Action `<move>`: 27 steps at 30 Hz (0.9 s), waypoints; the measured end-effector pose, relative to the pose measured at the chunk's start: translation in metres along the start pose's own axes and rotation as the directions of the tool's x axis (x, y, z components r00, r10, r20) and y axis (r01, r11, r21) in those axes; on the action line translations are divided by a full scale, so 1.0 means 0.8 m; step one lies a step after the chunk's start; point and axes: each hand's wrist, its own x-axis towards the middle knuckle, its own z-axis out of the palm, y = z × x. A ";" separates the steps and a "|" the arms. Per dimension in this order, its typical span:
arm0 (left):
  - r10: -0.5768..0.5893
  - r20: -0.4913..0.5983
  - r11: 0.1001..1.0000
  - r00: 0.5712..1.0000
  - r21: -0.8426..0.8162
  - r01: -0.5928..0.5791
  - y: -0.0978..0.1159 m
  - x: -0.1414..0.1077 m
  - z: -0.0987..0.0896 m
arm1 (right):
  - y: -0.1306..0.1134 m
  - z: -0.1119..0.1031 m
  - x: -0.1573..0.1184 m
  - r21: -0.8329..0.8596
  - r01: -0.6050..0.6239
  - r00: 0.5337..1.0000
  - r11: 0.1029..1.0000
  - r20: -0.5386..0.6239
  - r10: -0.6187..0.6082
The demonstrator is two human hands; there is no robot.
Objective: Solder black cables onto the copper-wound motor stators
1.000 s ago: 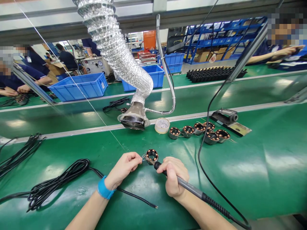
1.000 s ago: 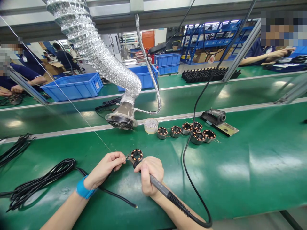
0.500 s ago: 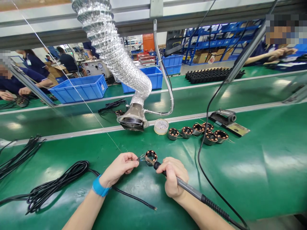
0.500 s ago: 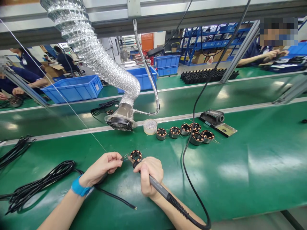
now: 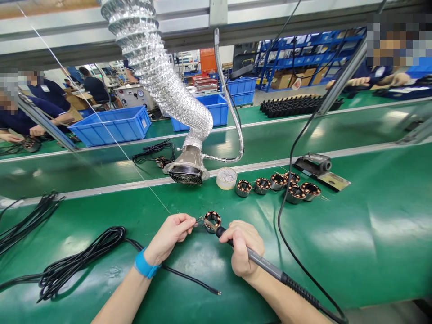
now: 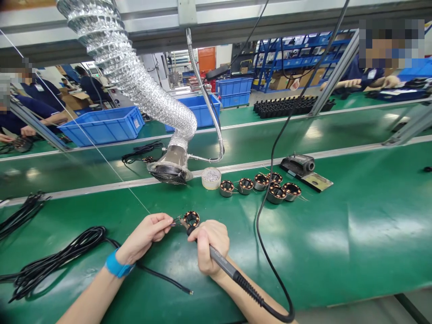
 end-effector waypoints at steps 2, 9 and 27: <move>0.015 -0.026 0.999 1.000 -0.031 -0.016 -0.002 0.001 -0.002 | 0.001 0.000 -0.001 0.001 -0.008 1.000 1.000 0.000 0.008; 0.038 -0.114 0.999 0.993 -0.026 -0.041 -0.006 0.005 0.003 | 0.002 -0.001 -0.005 -0.004 -0.003 1.000 1.000 -0.007 0.003; 0.089 0.142 0.979 0.986 0.170 -0.113 0.001 -0.008 0.002 | 0.048 0.023 -0.017 -0.118 -0.011 0.868 0.993 0.491 0.068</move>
